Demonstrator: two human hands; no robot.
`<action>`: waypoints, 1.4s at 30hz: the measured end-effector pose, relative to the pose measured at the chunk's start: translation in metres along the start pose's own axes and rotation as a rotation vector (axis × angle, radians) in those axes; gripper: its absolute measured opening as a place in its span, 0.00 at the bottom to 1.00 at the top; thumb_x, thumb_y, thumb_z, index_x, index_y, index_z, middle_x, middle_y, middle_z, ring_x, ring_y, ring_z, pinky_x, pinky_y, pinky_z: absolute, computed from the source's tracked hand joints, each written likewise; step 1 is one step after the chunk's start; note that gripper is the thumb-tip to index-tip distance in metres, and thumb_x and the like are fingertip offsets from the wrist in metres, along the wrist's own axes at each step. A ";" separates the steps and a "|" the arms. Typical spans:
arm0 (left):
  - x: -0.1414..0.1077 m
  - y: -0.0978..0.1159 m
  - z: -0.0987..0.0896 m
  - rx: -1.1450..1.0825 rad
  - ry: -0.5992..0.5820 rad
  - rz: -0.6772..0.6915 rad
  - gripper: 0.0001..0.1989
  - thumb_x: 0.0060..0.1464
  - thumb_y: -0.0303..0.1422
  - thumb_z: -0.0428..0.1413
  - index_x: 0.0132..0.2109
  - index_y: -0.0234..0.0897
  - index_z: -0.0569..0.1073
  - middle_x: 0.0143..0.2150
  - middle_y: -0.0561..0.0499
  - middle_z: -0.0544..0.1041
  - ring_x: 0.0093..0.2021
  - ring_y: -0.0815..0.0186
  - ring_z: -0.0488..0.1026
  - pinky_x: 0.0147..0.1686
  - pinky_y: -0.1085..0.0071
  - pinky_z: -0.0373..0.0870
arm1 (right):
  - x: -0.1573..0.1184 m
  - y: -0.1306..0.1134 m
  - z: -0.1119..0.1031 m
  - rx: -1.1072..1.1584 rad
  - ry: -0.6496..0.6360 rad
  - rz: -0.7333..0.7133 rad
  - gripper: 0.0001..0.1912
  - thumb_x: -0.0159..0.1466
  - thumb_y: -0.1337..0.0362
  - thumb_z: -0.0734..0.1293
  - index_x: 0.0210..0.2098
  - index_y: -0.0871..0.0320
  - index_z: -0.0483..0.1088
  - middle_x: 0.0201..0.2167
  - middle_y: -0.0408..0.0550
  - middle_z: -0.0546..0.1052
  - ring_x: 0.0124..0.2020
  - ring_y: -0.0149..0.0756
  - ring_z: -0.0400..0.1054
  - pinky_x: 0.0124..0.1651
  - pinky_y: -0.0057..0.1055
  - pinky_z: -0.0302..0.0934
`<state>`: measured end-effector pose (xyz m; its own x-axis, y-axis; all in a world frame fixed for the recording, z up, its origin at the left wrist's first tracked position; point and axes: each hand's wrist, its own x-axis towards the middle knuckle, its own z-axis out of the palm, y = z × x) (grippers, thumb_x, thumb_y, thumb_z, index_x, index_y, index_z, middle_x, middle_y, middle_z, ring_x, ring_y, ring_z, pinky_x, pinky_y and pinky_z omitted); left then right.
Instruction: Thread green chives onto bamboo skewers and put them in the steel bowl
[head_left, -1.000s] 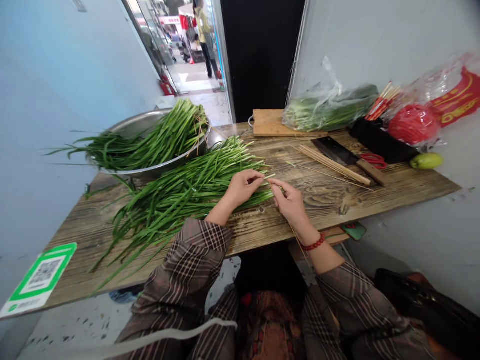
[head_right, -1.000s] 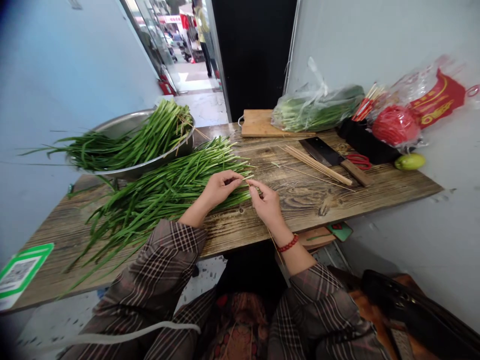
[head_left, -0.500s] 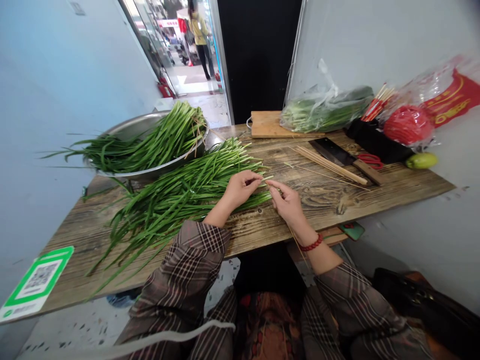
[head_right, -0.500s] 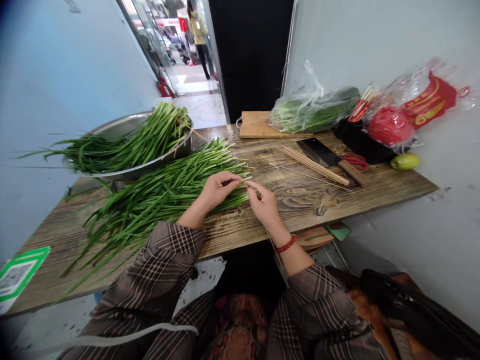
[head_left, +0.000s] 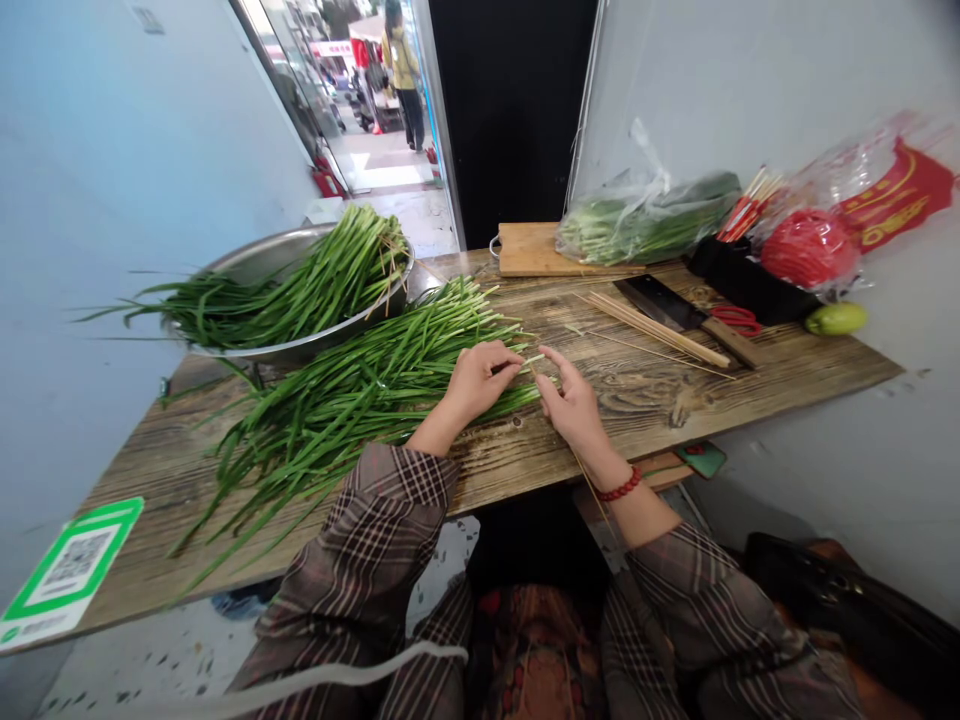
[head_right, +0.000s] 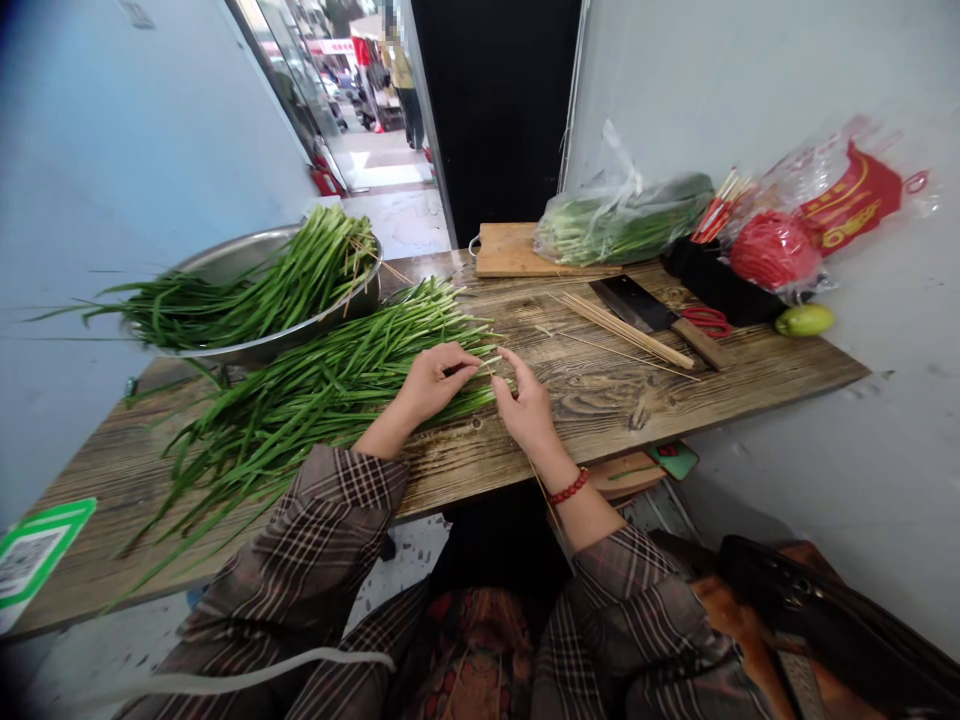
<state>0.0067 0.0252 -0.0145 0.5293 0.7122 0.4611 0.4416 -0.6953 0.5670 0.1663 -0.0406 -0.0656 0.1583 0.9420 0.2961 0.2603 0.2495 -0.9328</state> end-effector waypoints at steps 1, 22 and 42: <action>0.000 0.000 0.000 0.014 -0.006 -0.002 0.07 0.55 0.28 0.57 0.36 0.36 0.81 0.29 0.50 0.76 0.33 0.66 0.72 0.37 0.70 0.64 | 0.000 -0.001 0.000 0.001 0.011 0.013 0.27 0.64 0.58 0.60 0.62 0.57 0.61 0.22 0.38 0.69 0.16 0.25 0.55 0.22 0.26 0.53; -0.001 -0.016 -0.004 0.422 -0.188 -0.108 0.10 0.57 0.32 0.56 0.42 0.38 0.80 0.42 0.47 0.79 0.43 0.60 0.72 0.45 0.65 0.67 | -0.003 -0.008 0.002 -0.032 0.037 0.083 0.12 0.63 0.54 0.63 0.38 0.56 0.68 0.15 0.35 0.66 0.16 0.29 0.61 0.22 0.25 0.54; 0.000 -0.013 -0.003 -0.154 -0.038 -0.227 0.10 0.53 0.32 0.53 0.37 0.32 0.77 0.26 0.53 0.75 0.26 0.70 0.68 0.29 0.74 0.63 | -0.004 -0.012 0.002 0.021 0.006 0.069 0.18 0.63 0.54 0.62 0.44 0.59 0.74 0.15 0.37 0.65 0.16 0.27 0.58 0.21 0.24 0.53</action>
<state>-0.0011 0.0340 -0.0198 0.4572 0.8421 0.2861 0.4381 -0.4932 0.7515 0.1610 -0.0470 -0.0563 0.1812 0.9557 0.2320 0.2282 0.1886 -0.9552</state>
